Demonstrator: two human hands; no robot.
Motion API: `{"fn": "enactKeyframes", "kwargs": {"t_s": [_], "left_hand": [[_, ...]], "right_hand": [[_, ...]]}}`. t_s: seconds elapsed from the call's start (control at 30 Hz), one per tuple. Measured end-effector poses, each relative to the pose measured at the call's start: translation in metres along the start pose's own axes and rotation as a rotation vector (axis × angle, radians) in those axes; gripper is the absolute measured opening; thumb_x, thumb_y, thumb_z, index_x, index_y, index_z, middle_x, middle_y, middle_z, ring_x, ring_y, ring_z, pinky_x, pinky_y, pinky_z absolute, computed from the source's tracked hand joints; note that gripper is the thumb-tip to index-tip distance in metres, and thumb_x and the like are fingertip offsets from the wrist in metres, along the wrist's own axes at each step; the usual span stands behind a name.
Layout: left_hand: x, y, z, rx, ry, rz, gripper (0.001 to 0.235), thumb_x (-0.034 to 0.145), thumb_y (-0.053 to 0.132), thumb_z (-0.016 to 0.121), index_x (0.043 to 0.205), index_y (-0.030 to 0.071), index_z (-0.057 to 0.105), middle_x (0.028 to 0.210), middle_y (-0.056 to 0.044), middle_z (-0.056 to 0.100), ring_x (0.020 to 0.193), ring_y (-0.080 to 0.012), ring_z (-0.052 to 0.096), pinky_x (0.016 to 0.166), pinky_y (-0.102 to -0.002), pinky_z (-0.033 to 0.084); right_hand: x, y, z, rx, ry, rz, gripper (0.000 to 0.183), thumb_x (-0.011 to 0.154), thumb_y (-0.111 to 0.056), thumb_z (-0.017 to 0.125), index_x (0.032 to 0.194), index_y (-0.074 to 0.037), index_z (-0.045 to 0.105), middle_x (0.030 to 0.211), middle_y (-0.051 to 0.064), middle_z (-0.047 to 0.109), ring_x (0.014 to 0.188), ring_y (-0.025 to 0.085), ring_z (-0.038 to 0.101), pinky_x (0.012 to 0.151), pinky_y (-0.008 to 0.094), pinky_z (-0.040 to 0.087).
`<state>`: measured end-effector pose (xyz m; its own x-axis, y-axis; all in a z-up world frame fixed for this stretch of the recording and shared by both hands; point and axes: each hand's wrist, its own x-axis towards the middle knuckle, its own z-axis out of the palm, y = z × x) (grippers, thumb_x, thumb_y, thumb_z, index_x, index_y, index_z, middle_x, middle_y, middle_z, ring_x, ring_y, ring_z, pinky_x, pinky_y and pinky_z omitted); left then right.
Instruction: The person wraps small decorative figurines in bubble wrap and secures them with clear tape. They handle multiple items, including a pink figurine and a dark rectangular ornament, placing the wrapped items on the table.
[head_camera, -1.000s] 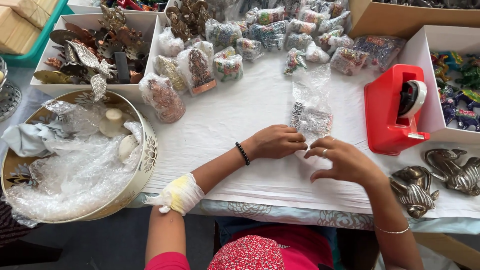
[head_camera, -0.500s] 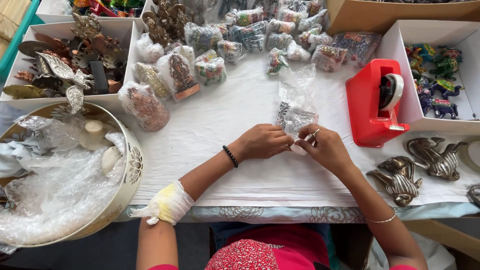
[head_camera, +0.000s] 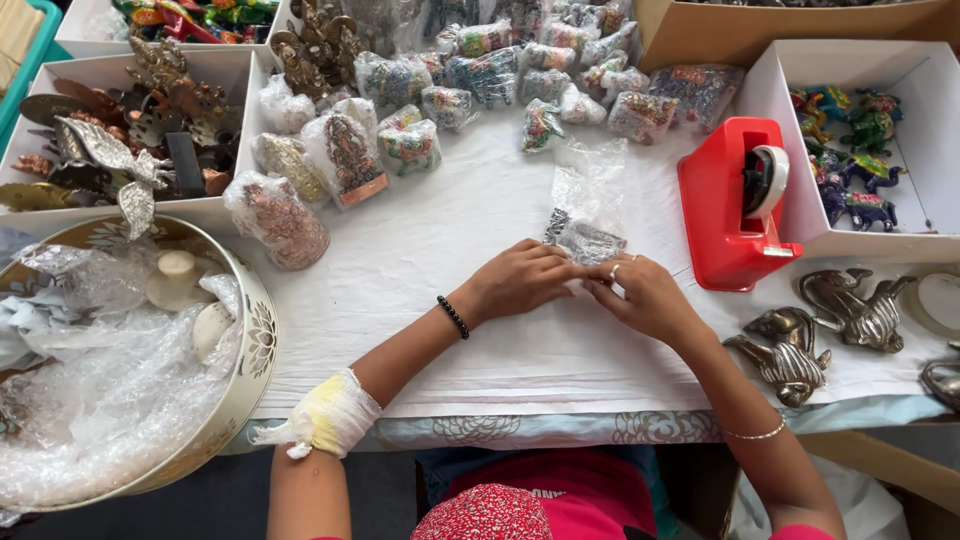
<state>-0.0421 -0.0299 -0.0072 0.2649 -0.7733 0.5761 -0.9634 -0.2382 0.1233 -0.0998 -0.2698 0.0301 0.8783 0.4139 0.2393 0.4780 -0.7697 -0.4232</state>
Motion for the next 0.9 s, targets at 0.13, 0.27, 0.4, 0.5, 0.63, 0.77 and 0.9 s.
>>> {"fn": "enactKeyframes", "kwargs": {"t_s": [0.13, 0.27, 0.4, 0.5, 0.63, 0.77, 0.9], "left_hand": [[0.007, 0.000, 0.001, -0.088, -0.032, -0.100, 0.042, 0.097, 0.029, 0.072, 0.133, 0.011, 0.059, 0.114, -0.005, 0.071, 0.109, -0.0229, 0.070, 0.097, -0.037, 0.053], [0.023, 0.003, -0.005, -0.307, 0.042, -0.353, 0.030, 0.098, 0.020, 0.073, 0.124, 0.011, 0.060, 0.110, -0.006, 0.070, 0.099, -0.0263, 0.071, 0.084, -0.038, 0.058], [0.027, -0.003, -0.003, -0.388, 0.068, -0.444, 0.018, 0.098, 0.014, 0.069, 0.114, 0.009, 0.065, 0.121, -0.012, 0.064, 0.090, -0.0270, 0.072, 0.076, -0.037, 0.059], [0.019, -0.010, 0.000, -0.410, 0.038, -0.345, 0.013, 0.101, 0.016, 0.070, 0.113, 0.010, 0.067, 0.122, -0.008, 0.064, 0.101, -0.0265, 0.071, 0.087, -0.038, 0.060], [0.028, 0.000, -0.019, -0.389, 0.035, -0.245, 0.038, 0.084, 0.032, 0.083, 0.110, 0.010, 0.066, 0.115, -0.008, 0.063, 0.106, -0.0291, 0.065, 0.090, -0.039, 0.057], [0.020, -0.009, -0.006, -0.186, 0.016, -0.182, 0.040, 0.078, 0.034, 0.084, 0.111, 0.015, 0.069, 0.108, 0.001, 0.069, 0.109, -0.0271, 0.064, 0.096, -0.040, 0.047], [0.005, -0.019, 0.011, -0.149, -0.035, -0.129, 0.038, 0.086, 0.039, 0.081, 0.114, 0.017, 0.070, 0.112, 0.003, 0.070, 0.109, -0.0194, 0.066, 0.100, -0.037, 0.048]], "right_hand": [[0.006, -0.012, -0.008, 0.179, -0.053, 0.193, 0.020, 0.094, -0.021, 0.071, 0.110, -0.009, 0.075, 0.088, 0.010, 0.074, 0.076, 0.024, 0.070, 0.072, 0.037, 0.055], [0.008, -0.015, -0.023, 0.129, 0.142, 0.151, 0.040, 0.085, -0.027, 0.078, 0.118, -0.008, 0.068, 0.093, 0.009, 0.073, 0.077, 0.024, 0.069, 0.070, 0.038, 0.054], [0.006, -0.003, -0.014, -0.140, 0.211, -0.080, 0.045, 0.071, -0.029, 0.088, 0.109, -0.009, 0.073, 0.098, 0.010, 0.074, 0.086, 0.028, 0.068, 0.074, 0.041, 0.054], [0.004, 0.005, -0.005, -0.030, 0.159, -0.003, 0.035, 0.076, -0.023, 0.088, 0.106, -0.009, 0.076, 0.092, 0.008, 0.073, 0.086, 0.026, 0.069, 0.078, 0.039, 0.056], [0.004, 0.007, -0.005, 0.234, 0.066, 0.144, 0.032, 0.076, -0.019, 0.084, 0.106, -0.010, 0.076, 0.093, 0.005, 0.074, 0.083, 0.020, 0.073, 0.078, 0.034, 0.058], [0.006, 0.000, -0.013, 0.281, 0.002, 0.174, 0.029, 0.074, -0.020, 0.087, 0.101, -0.012, 0.079, 0.095, 0.005, 0.073, 0.086, 0.022, 0.071, 0.077, 0.036, 0.057], [0.006, -0.005, -0.013, 0.102, 0.011, 0.102, 0.041, 0.068, -0.034, 0.092, 0.100, -0.012, 0.077, 0.102, 0.005, 0.071, 0.098, 0.027, 0.066, 0.083, 0.040, 0.054]]}}
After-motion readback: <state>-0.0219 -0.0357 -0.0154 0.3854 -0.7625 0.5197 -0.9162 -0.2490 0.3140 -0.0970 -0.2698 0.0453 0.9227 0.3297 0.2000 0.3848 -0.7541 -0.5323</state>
